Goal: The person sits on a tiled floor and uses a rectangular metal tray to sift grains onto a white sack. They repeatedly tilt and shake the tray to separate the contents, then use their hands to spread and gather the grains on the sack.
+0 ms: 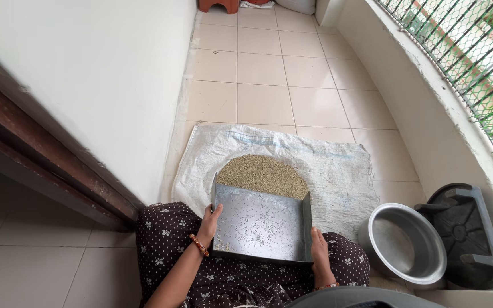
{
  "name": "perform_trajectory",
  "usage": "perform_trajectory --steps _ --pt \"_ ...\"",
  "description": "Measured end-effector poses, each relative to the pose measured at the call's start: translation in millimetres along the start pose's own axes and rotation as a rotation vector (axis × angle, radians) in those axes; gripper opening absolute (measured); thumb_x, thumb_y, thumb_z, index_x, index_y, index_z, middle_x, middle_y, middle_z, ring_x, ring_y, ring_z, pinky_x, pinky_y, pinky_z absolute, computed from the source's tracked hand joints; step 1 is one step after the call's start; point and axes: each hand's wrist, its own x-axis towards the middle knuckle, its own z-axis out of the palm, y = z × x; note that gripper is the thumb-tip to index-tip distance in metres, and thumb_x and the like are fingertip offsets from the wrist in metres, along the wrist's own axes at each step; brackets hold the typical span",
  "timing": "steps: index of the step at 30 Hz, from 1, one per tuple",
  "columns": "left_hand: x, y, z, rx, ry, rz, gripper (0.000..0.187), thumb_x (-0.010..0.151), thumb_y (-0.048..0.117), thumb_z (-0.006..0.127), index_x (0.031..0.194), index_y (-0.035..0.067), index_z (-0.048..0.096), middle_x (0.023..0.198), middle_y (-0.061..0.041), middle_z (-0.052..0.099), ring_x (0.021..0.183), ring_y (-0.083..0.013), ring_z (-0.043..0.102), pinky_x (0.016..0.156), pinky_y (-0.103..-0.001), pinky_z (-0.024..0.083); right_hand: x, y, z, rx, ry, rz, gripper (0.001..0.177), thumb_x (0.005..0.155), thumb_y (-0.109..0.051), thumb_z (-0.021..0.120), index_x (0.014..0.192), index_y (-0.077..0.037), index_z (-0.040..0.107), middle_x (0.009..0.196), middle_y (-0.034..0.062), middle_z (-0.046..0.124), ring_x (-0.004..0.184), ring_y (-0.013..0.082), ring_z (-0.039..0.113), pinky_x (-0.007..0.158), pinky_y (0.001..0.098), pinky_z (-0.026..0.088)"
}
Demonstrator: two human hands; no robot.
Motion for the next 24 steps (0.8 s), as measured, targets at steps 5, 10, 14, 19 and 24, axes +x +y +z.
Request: perform_trajectory --steps 5,10,14,19,24 --pt "3 -2 -4 -0.054 -0.018 0.015 0.087 0.093 0.055 0.053 0.151 -0.004 0.026 0.146 -0.026 0.049 0.138 -0.0322 0.048 0.117 -0.042 0.038 -1 3 3 0.003 -0.016 0.011 0.070 0.103 -0.045 0.043 0.155 0.001 0.030 0.163 0.0149 0.032 0.153 0.0248 0.027 0.123 0.0358 0.022" --pt "0 4 -12 -0.041 -0.006 0.046 0.082 0.096 0.052 0.054 0.150 -0.005 0.029 0.144 -0.023 0.049 0.137 -0.0280 0.045 0.115 -0.039 0.033 -3 3 6 0.016 -0.011 -0.018 0.066 0.104 -0.042 0.042 0.153 0.002 0.033 0.162 0.0163 0.036 0.151 0.0253 0.030 0.122 0.0353 0.023" --pt "-12 22 -26 -0.205 -0.101 0.319 0.083 0.090 0.045 0.059 0.151 -0.003 0.027 0.143 -0.020 0.048 0.133 -0.0273 0.047 0.111 -0.036 0.038 -9 8 13 0.088 0.007 -0.261 0.060 0.105 -0.038 0.041 0.149 0.002 0.044 0.153 0.0176 0.049 0.144 0.0240 0.041 0.118 0.0327 0.030" --pt "12 -2 -30 -0.153 -0.020 0.118 0.080 0.095 0.041 0.060 0.148 -0.010 0.029 0.138 -0.021 0.051 0.129 -0.0269 0.050 0.109 -0.037 0.038 -1 -2 11 -0.118 -0.040 -0.213 0.056 0.105 -0.035 0.044 0.145 0.003 0.050 0.144 0.0174 0.059 0.136 0.0233 0.051 0.113 0.0319 0.037" --pt "3 -26 -28 -0.107 0.023 0.042 0.078 0.098 0.036 0.061 0.147 -0.014 0.027 0.137 -0.022 0.051 0.128 -0.0264 0.050 0.109 -0.037 0.038 -6 0 3 -0.180 -0.046 -0.135 0.057 0.104 -0.035 0.047 0.145 0.004 0.049 0.146 0.0165 0.057 0.137 0.0234 0.050 0.114 0.0326 0.036"
